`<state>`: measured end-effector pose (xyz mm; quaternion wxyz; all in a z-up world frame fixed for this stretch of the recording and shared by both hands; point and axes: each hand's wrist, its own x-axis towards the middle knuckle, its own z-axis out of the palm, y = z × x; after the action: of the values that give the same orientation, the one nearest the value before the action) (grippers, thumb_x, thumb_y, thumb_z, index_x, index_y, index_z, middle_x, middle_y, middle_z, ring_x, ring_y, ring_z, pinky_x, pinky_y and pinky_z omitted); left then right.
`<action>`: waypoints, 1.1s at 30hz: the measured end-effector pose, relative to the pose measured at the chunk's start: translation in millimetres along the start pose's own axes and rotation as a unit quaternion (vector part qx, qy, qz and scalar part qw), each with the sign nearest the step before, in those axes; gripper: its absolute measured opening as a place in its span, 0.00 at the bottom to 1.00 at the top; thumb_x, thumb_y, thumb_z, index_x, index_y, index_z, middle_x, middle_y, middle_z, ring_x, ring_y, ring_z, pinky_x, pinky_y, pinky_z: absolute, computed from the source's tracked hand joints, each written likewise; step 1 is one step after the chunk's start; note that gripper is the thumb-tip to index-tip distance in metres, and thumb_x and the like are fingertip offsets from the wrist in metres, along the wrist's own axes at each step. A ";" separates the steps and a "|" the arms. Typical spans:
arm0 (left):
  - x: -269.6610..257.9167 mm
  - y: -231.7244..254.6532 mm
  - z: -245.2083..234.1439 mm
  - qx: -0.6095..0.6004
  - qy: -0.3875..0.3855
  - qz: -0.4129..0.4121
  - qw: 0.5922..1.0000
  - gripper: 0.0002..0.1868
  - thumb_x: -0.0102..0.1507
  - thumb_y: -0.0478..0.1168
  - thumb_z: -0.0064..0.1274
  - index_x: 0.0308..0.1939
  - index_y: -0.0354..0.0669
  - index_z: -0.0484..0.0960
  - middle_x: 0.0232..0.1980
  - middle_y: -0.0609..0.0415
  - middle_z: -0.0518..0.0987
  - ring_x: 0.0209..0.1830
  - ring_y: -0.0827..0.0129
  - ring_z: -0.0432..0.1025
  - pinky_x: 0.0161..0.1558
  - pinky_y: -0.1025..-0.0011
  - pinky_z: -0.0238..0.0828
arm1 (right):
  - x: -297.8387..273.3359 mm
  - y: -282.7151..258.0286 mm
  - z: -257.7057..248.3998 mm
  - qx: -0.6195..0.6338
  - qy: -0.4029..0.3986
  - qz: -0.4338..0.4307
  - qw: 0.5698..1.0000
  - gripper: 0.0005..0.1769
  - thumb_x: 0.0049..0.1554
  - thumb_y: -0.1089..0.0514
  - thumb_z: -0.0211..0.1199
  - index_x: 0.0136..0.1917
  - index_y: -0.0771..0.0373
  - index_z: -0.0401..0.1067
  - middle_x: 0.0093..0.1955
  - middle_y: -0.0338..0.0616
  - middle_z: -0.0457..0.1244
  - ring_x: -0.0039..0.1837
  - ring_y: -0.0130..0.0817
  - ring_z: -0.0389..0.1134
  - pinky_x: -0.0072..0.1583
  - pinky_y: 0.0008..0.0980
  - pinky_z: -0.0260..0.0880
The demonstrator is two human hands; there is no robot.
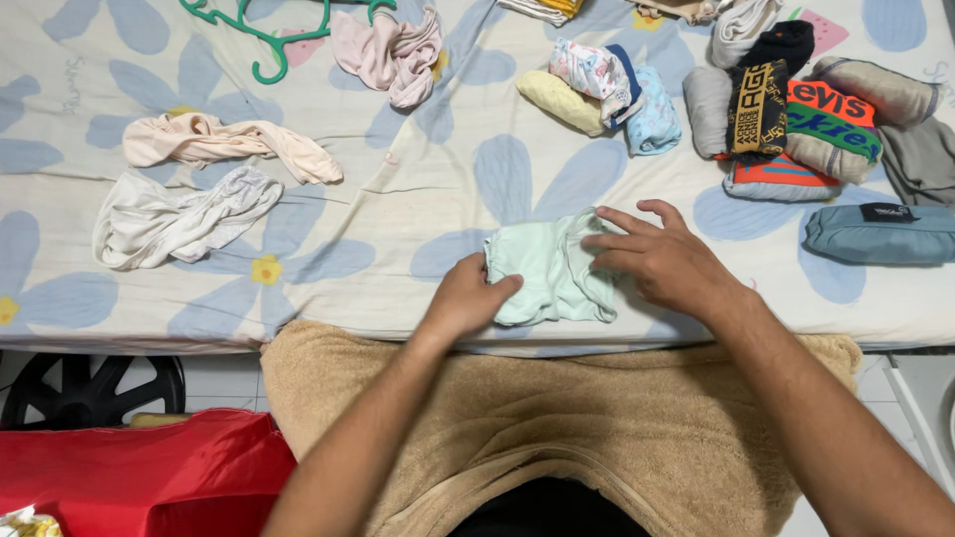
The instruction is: The person folds multiple pieces of underwear by hand on a bed, smoothing the fabric, folding in the sides and bottom, and tucking the ends into the waistband to create compact rectangles.
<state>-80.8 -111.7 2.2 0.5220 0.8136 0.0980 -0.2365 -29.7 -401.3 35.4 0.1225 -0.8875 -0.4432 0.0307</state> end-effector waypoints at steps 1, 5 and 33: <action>-6.7 -3.2 5.0 -0.008 0.035 0.013 0.999 0.26 0.59 0.48 0.59 0.54 0.30 0.80 0.47 0.44 0.85 0.45 0.62 0.82 0.49 0.68 0.75 | 2.0 -4.2 5.6 0.011 0.034 -0.002 0.999 0.23 0.44 0.69 0.66 0.51 0.49 0.78 0.69 0.31 0.67 0.78 0.34 0.57 0.74 0.50 0.50; -11.7 -8.6 14.8 -0.078 0.094 0.028 0.992 0.28 0.60 0.47 0.60 0.56 0.28 0.78 0.45 0.44 0.86 0.43 0.67 0.82 0.45 0.71 0.77 | 1.5 -45.7 32.8 0.040 0.106 0.054 0.992 0.26 0.57 0.50 0.62 0.67 0.56 0.70 0.78 0.41 0.58 0.82 0.38 0.52 0.78 0.52 0.49; -26.1 15.7 57.3 0.273 0.067 0.320 0.905 0.23 0.60 0.28 0.49 0.59 0.40 0.81 0.70 0.36 0.71 0.61 0.52 0.74 0.58 0.59 0.74 | -6.3 -87.4 64.0 0.124 0.059 0.482 0.865 0.44 0.59 0.37 0.60 0.73 0.74 0.57 0.64 0.57 0.52 0.66 0.49 0.50 0.67 0.54 0.45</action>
<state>-113.2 -167.6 7.8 0.3194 0.9258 -0.2016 -0.0188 -112.1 -343.7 -5.5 0.2275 -0.9682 0.0550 0.0884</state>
